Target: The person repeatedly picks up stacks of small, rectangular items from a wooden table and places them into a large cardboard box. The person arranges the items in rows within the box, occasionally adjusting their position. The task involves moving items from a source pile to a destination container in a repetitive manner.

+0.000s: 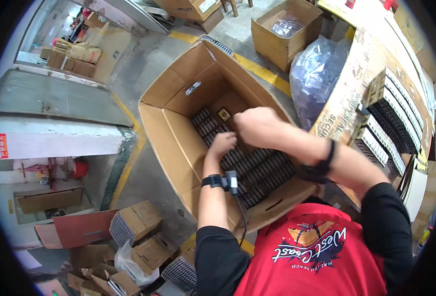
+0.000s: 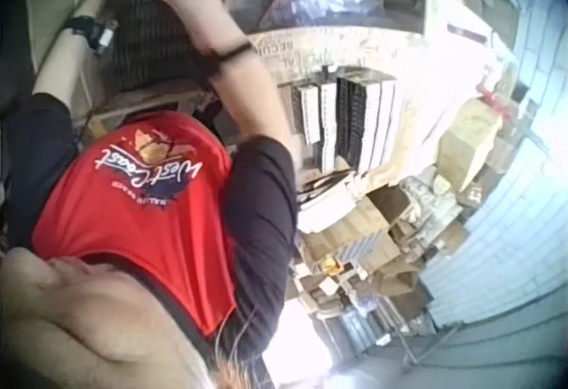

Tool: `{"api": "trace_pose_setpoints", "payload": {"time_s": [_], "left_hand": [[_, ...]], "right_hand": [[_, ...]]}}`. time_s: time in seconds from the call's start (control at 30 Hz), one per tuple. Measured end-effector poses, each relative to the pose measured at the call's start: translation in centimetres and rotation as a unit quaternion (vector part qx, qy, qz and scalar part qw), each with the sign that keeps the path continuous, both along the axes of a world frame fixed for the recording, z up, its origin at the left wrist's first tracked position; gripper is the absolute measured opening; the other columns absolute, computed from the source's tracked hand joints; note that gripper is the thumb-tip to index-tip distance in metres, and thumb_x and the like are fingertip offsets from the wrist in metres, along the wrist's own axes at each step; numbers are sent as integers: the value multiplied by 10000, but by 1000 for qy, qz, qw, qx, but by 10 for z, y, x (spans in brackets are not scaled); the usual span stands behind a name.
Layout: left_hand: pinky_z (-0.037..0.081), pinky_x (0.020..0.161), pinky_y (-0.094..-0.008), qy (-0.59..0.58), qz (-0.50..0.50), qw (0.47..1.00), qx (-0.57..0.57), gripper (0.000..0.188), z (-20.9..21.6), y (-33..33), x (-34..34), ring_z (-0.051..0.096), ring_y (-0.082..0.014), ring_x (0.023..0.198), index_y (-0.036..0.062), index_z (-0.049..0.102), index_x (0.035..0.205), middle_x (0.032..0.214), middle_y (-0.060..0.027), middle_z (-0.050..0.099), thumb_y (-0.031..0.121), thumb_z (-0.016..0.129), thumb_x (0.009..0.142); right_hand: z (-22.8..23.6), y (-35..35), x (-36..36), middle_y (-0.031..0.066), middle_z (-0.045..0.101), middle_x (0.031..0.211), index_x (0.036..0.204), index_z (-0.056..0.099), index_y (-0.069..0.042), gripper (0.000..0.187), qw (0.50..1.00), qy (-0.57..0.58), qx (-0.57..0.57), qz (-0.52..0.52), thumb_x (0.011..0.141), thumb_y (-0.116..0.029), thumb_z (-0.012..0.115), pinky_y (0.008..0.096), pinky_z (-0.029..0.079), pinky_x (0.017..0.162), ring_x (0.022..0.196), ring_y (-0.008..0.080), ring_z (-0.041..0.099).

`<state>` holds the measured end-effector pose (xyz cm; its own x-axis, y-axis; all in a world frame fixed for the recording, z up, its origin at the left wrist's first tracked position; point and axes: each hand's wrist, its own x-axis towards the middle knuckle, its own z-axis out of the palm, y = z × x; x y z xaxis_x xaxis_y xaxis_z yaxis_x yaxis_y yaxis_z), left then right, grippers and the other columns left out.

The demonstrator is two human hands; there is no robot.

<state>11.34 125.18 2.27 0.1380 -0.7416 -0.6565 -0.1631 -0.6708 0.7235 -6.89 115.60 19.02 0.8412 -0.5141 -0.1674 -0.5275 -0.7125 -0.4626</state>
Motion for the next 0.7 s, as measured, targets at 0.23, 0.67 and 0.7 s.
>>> {"api": "trace_pose_setpoints", "payload": {"time_s": [0.23,0.67,0.7], "left_hand": [[433,916,-440,-192,-239,941,146,354,-191,31,-38,522,-357,1108,-4,539,1176,1218,-196,530,137,448,865],[468,825,-476,-272,31,953,128,299,-187,53,-94,557,-432,953,-12,535,1050,1067,-238,551,113,551,779],[467,824,-475,-287,58,948,126,302,-188,59,-97,556,-434,952,-17,529,1046,1074,-238,548,121,555,778]], "right_hand": [[-328,33,26,134,642,1049,988,687,-116,246,971,226,-35,-73,869,-182,483,403,514,741,946,319,621],[-349,13,25,153,605,1118,1087,615,-24,403,901,407,139,-58,717,-183,621,369,483,851,1006,299,597],[-341,8,24,170,592,1132,1113,595,-18,439,895,399,193,-56,704,-177,616,374,470,869,1035,302,580]]}}
